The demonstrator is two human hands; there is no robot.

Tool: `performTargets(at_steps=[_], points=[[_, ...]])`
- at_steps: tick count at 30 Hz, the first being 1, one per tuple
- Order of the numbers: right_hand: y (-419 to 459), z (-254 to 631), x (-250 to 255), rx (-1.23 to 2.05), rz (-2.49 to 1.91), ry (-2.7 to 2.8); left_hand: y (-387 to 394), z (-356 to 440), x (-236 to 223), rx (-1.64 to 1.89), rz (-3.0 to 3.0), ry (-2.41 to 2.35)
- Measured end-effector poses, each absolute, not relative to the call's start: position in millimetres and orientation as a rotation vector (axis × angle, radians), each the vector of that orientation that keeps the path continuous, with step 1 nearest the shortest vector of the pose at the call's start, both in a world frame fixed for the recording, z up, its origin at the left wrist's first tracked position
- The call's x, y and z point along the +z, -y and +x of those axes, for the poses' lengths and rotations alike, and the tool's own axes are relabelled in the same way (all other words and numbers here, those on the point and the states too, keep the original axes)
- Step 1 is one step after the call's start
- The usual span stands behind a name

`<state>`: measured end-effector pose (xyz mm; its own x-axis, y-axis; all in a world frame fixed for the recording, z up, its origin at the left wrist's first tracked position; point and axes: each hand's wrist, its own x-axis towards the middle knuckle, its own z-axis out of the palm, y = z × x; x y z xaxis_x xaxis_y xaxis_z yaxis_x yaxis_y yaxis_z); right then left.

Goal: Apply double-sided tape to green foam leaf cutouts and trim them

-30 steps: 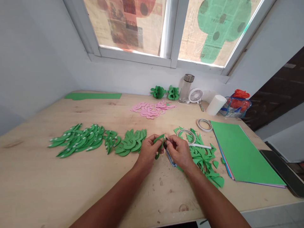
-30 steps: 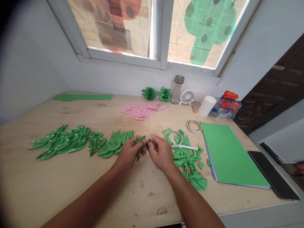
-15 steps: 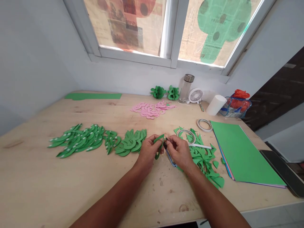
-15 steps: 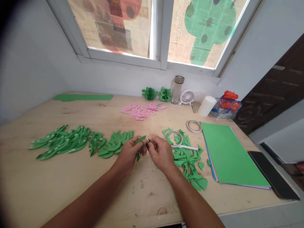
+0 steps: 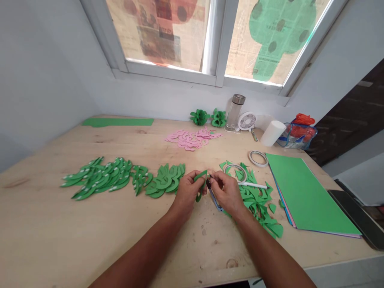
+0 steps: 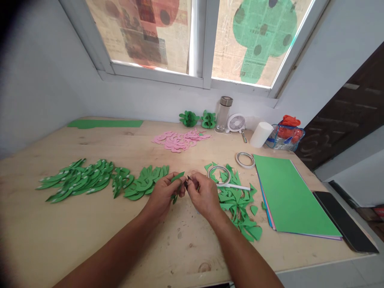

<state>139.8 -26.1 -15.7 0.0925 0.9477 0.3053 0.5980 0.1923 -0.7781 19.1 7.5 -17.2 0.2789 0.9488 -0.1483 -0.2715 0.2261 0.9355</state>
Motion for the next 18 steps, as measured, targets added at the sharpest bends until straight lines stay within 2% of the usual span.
performTargets(at_steps=[18], points=[[25.2, 139.8, -17.2, 0.505, -1.496, 1.604, -7.7, 19.0, -18.4, 1.016, 0.96, -0.889]])
